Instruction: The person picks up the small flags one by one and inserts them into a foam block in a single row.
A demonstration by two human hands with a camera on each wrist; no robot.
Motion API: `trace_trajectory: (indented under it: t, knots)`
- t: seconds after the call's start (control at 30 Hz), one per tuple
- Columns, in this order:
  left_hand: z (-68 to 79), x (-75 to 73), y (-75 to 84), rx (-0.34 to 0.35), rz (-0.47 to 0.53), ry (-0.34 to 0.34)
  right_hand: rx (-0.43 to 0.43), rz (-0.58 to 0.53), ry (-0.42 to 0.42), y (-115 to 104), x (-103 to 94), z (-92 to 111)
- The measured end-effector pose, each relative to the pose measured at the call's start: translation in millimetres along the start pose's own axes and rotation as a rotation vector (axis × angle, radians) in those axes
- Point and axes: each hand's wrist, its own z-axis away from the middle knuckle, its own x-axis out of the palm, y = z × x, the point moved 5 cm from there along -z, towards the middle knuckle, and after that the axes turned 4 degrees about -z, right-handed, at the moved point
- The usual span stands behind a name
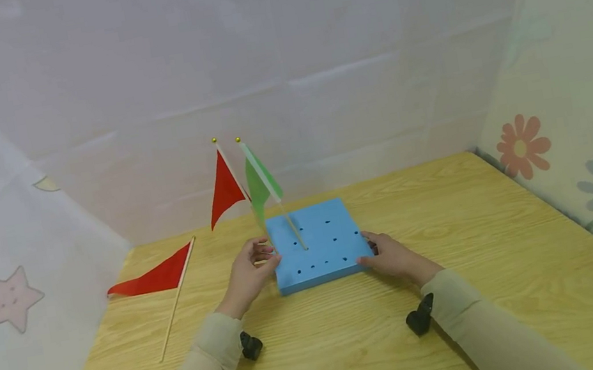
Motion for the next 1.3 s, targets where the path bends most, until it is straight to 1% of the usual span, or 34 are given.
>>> trace_trajectory:
  t: [0.23, 0.43, 0.7, 0.87, 0.97, 1.07, 1.3]
  knots:
    - [8.9, -17.2, -10.6, -0.032, -0.034, 0.021, 0.003, -0.006, -0.004, 0, -1.5, 0]
    - [18.4, -38.7, -20.7, -0.067, -0.064, 0.029, 0.012, -0.005, -0.004, 1, 0.4, 0]
    - [30.9, -65.9, -27.1, -0.123, -0.086, 0.060, 0.004, -0.005, -0.003, 1, 0.0, 0]
    - [39.0, -76.9, -30.5, -0.145, -0.109, 0.077, -0.003, -0.013, 0.000, -1, -0.1, 0]
    - [41.8, -81.8, -31.9, -0.150, -0.109, 0.085, -0.010, -0.009, 0.001, -2, -0.5, 0]
    - [44.8, -87.4, -33.2, -0.168, -0.107, 0.095, -0.017, -0.008, -0.001, -3, -0.6, 1]
    - [50.8, -102.4, -38.8, -0.209, -0.153, 0.111, -0.013, -0.025, -0.015, -4, -0.4, 2]
